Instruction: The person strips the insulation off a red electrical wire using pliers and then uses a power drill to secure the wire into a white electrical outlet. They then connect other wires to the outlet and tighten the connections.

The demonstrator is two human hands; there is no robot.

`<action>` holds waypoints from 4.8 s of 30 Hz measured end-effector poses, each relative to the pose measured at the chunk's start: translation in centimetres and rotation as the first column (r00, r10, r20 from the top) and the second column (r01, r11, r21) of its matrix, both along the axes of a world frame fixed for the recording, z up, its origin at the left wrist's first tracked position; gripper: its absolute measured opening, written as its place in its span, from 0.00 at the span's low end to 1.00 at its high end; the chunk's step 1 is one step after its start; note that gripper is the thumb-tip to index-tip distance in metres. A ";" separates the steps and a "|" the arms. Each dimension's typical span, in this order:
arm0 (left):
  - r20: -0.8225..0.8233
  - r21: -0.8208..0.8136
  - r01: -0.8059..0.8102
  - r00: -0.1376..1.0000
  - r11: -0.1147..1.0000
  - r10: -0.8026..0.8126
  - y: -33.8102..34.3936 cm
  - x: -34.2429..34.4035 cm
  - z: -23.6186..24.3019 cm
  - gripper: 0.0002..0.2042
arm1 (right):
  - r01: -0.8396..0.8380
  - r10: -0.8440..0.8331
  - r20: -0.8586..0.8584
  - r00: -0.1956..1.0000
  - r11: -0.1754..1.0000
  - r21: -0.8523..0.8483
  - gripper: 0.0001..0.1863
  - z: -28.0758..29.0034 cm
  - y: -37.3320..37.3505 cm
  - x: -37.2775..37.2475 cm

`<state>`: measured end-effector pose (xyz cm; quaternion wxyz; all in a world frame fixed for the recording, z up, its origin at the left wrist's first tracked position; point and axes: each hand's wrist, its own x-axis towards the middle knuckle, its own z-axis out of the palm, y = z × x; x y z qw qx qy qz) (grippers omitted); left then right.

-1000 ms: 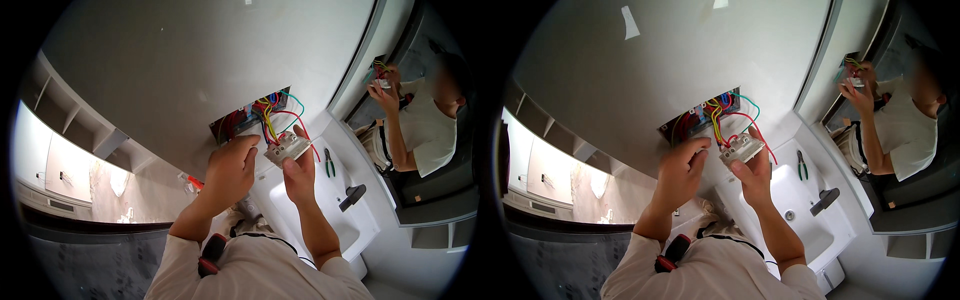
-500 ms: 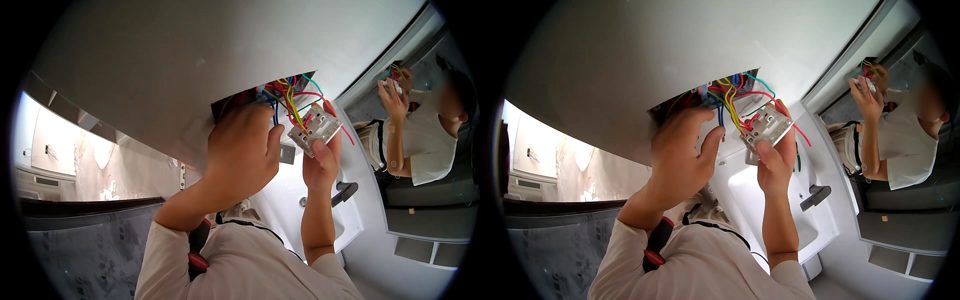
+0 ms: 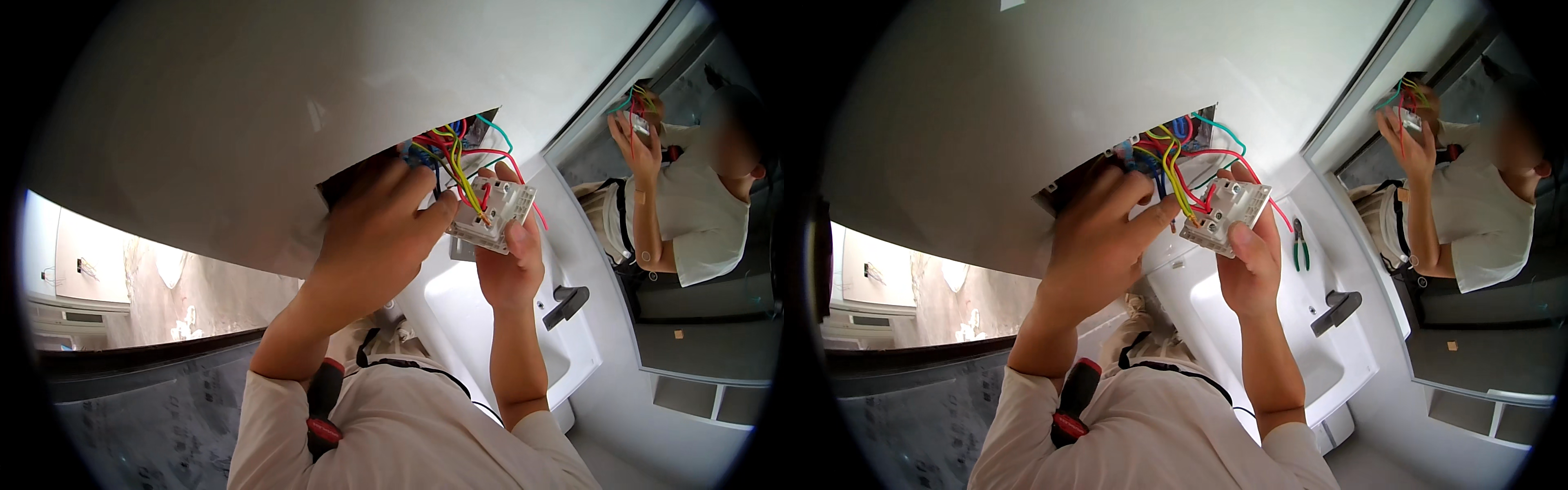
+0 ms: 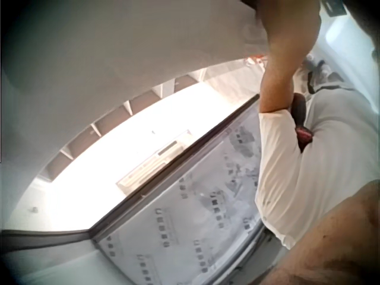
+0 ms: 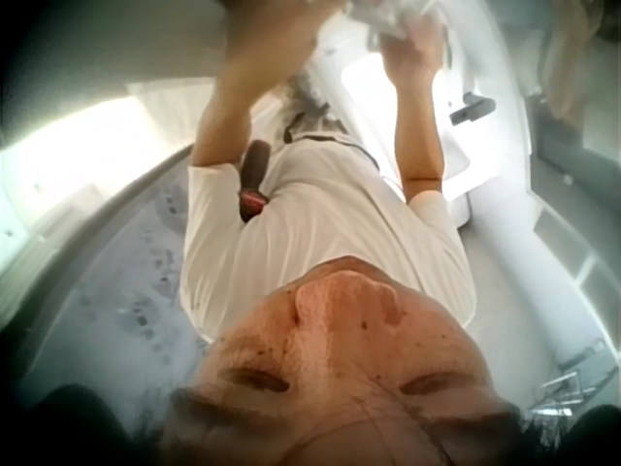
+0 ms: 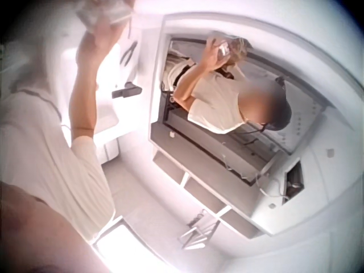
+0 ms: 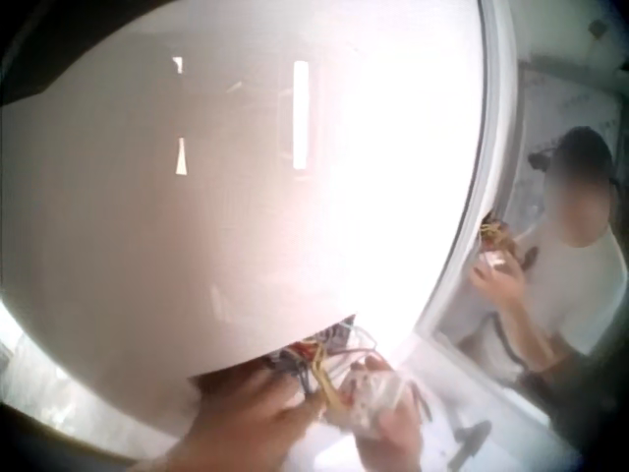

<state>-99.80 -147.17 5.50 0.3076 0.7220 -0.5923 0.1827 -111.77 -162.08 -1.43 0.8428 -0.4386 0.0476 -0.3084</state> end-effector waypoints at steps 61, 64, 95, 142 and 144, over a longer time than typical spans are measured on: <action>0.076 -0.274 0.097 0.994 0.957 -0.079 -1.1 -1.8 -2.5 0.21 | 0.158 -0.156 -0.040 0.987 0.985 0.066 0.62 -0.4 2.1 1.3; 0.089 -0.437 0.281 0.959 0.855 -0.269 1.5 -3.3 -4.4 0.18 | 0.148 -0.145 -0.083 0.986 0.989 0.026 0.60 -0.4 2.0 1.2; -0.465 -0.591 -0.305 -0.628 0.747 -0.624 -2.8 -2.5 -6.4 0.18 | 0.360 -0.410 -0.127 0.903 0.885 -0.295 0.64 -1.9 4.0 0.9; -0.791 -0.454 -0.224 -0.345 0.863 -0.505 -1.0 -4.3 -4.1 0.13 | 0.303 -0.323 -0.044 0.945 0.920 -0.250 0.35 0.3 4.1 -1.0; -0.752 -0.468 -0.244 -0.395 0.849 -0.528 -1.1 -3.9 -4.1 0.12 | 0.258 -0.302 -0.080 0.950 0.903 -0.345 0.36 -0.4 3.5 -1.2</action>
